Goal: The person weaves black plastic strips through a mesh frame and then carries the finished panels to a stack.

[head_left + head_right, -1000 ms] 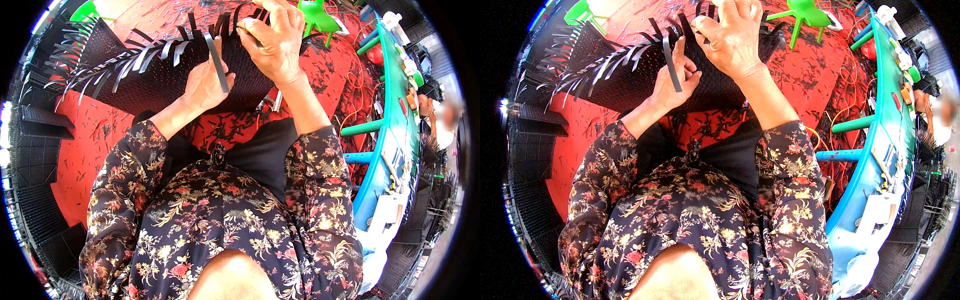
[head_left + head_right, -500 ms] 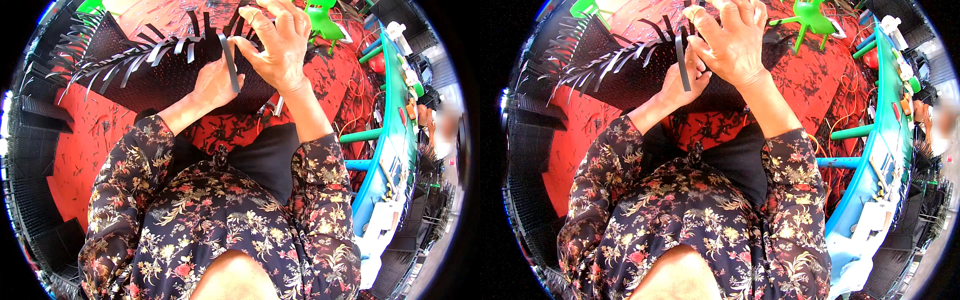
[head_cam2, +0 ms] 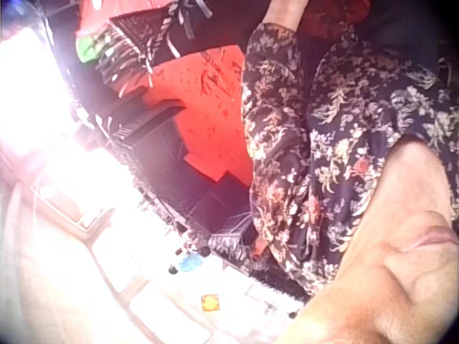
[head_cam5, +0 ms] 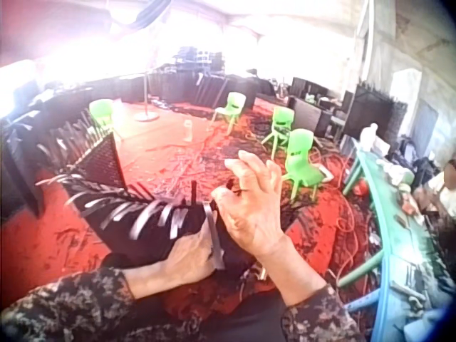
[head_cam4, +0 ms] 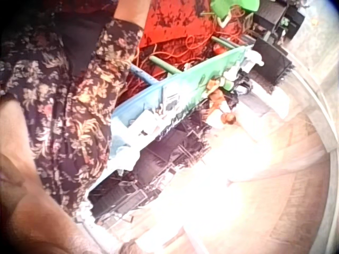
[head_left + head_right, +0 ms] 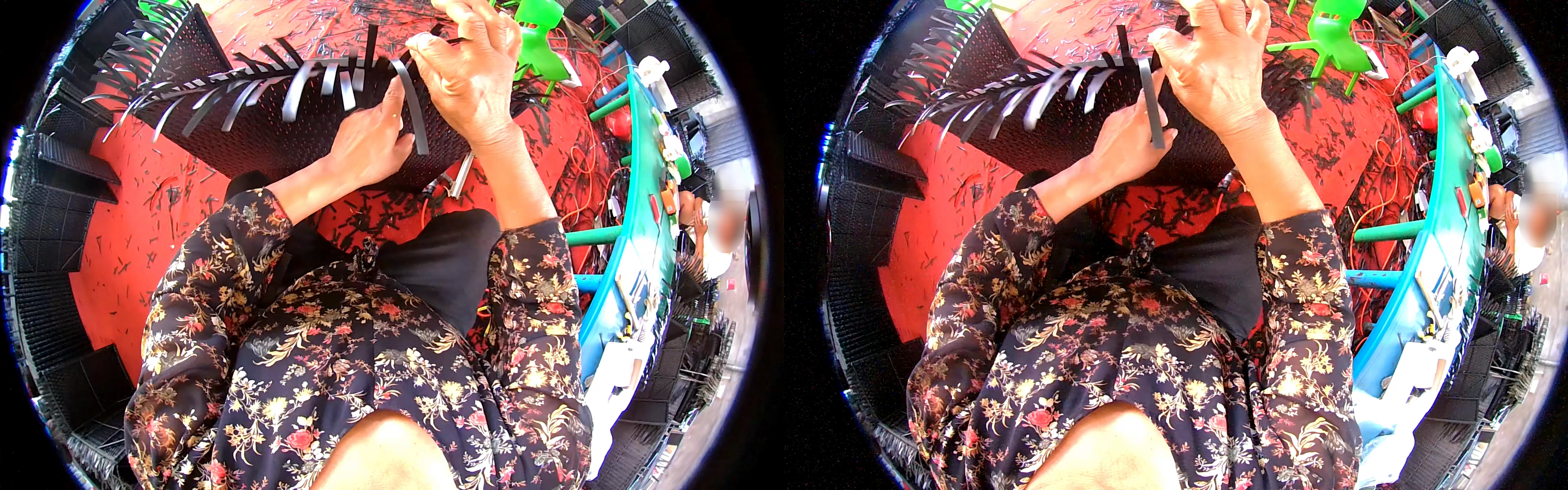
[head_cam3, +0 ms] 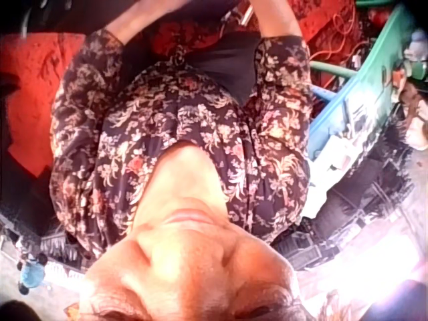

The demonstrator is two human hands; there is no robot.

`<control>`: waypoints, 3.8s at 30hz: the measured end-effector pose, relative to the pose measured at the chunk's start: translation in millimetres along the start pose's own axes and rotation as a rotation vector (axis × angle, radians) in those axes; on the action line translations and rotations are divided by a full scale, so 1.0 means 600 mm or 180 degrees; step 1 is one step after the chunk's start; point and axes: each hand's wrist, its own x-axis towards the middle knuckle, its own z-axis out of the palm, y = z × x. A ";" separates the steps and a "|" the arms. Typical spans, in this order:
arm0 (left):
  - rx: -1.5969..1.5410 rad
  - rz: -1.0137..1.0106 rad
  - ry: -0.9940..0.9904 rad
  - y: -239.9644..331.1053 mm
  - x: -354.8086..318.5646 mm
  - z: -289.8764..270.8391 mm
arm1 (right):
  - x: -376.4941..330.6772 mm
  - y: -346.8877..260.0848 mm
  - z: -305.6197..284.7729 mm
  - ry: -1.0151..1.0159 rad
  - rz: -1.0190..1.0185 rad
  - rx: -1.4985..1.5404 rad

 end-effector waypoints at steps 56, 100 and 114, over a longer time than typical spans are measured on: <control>-0.0550 -0.0200 0.0254 -0.046 -0.012 -0.006 | -0.030 -0.003 -0.001 -0.0206 0.0328 0.0212; -0.0683 -0.0030 0.0138 -0.043 0.005 0.009 | 0.067 -0.018 0.038 -0.1937 0.0571 0.0442; -0.0802 0.0048 0.0210 -0.034 -0.011 0.002 | 0.040 -0.007 0.077 -0.1292 0.0910 0.0922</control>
